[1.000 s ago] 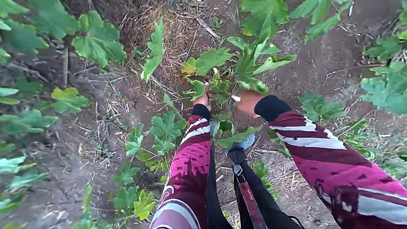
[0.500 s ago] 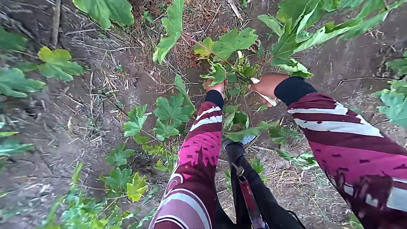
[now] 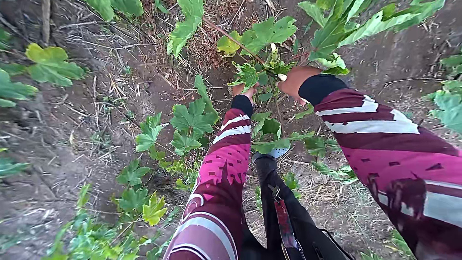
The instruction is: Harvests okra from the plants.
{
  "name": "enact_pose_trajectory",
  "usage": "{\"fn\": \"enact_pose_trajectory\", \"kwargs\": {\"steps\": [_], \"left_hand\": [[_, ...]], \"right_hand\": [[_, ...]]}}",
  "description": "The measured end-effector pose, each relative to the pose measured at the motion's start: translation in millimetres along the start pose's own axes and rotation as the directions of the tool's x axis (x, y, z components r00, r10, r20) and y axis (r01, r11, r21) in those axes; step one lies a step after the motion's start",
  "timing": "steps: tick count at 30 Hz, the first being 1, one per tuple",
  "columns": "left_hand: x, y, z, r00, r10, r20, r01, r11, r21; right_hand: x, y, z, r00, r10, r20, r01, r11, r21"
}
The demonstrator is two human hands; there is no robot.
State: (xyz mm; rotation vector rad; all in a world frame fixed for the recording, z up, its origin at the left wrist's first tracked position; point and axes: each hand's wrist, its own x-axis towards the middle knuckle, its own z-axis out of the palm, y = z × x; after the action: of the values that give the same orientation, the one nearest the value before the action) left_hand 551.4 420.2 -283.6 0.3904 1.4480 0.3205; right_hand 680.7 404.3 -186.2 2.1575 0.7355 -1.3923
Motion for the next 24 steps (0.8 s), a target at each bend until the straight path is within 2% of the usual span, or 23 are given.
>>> {"fn": "enact_pose_trajectory", "kwargs": {"steps": [3, 6, 9, 11, 13, 15, 17, 21, 24], "left_hand": [[2.8, -2.8, -1.6, 0.998, 0.049, -0.025, -0.048, 0.999, 0.023], [-5.7, -2.5, -10.5, 1.0, 0.01, -0.019, -0.01, 1.0, -0.014], [-28.2, -5.4, -17.7, 0.998, -0.066, 0.007, 0.067, 0.991, -0.119], [-43.1, -10.6, -26.0, 0.992, -0.103, 0.07, 0.113, 0.981, -0.156], [-57.3, -15.4, -30.4, 0.987, -0.112, 0.119, 0.13, 0.979, -0.158], [-64.3, -20.9, -29.3, 0.987, -0.087, 0.133, 0.108, 0.98, -0.167], [-66.8, -20.3, -21.1, 0.991, -0.035, 0.131, 0.057, 0.984, -0.167], [-61.0, -17.4, 0.5, 0.981, 0.091, 0.171, -0.063, 0.985, -0.163], [-59.2, -14.7, 0.1, 0.967, 0.065, 0.247, -0.053, 0.997, -0.052]], "right_hand": [[2.1, 14.6, 6.4, 0.989, -0.096, -0.115, 0.094, 0.995, -0.028], [-12.2, 41.3, 12.1, 0.986, -0.119, -0.117, 0.115, 0.993, -0.039], [-44.7, 81.2, 26.2, 0.991, -0.122, -0.057, 0.13, 0.974, 0.183], [-61.8, 117.3, 58.7, 0.992, -0.108, -0.059, 0.123, 0.878, 0.463], [-81.1, 146.3, 93.6, 0.995, -0.097, 0.015, 0.057, 0.7, 0.712], [-98.1, 167.5, 127.1, 0.989, -0.094, 0.112, -0.044, 0.537, 0.843], [-106.8, 185.3, 159.8, 0.979, -0.099, 0.18, -0.121, 0.427, 0.896], [-112.7, 214.5, 211.4, 0.954, -0.111, 0.278, -0.237, 0.285, 0.929], [-114.7, 222.8, 236.1, 0.938, -0.155, 0.31, -0.277, 0.201, 0.94]]}}
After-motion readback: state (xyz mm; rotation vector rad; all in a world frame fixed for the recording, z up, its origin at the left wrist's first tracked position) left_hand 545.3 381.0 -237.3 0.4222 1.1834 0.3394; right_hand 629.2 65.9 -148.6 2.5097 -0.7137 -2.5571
